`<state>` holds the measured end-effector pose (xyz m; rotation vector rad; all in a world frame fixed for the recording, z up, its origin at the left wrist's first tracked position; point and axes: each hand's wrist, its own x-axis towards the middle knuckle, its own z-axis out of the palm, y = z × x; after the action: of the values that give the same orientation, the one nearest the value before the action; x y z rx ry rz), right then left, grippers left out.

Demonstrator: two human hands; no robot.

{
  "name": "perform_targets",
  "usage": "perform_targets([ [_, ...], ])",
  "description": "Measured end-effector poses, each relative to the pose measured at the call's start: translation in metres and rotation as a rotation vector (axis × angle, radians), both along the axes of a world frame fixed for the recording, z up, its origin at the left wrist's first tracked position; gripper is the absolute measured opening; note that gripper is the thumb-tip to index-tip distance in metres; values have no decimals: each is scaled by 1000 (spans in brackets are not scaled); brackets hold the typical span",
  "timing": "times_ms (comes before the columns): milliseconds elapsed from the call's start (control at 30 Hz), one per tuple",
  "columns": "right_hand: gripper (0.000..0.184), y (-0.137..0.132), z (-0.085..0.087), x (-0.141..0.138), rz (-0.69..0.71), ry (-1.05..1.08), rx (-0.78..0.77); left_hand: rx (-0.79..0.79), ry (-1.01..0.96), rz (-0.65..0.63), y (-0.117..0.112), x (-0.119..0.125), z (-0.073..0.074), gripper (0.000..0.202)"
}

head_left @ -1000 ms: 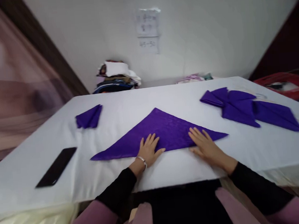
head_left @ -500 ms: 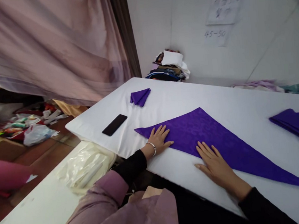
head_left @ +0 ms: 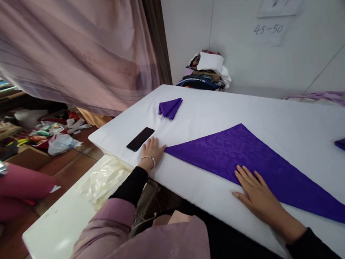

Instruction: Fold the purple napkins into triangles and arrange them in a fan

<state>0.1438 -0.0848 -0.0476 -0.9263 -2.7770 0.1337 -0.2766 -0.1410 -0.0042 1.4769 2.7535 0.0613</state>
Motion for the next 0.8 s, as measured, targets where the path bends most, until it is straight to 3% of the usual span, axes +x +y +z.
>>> perform_targets([
  [100,69,0,1,-1,-5,-21,0,105,4,-60,12,24,8,61],
  [233,67,-1,8,-6,-13,-42,-32,154,-82,-460,35,95,12,62],
  [367,64,-2,18,-12,-13,-53,-65,99,-139,-857,52,159,-1,68],
  [500,62,-3,24,3,-42,-64,-106,22,-152,-955,65,178,-14,72],
  [633,61,-5,22,66,-235,-92,-134,-4,-152,-954,69,174,-16,74],
  [800,60,-10,5,189,-595,-110,-97,6,-157,-951,69,173,-17,73],
])
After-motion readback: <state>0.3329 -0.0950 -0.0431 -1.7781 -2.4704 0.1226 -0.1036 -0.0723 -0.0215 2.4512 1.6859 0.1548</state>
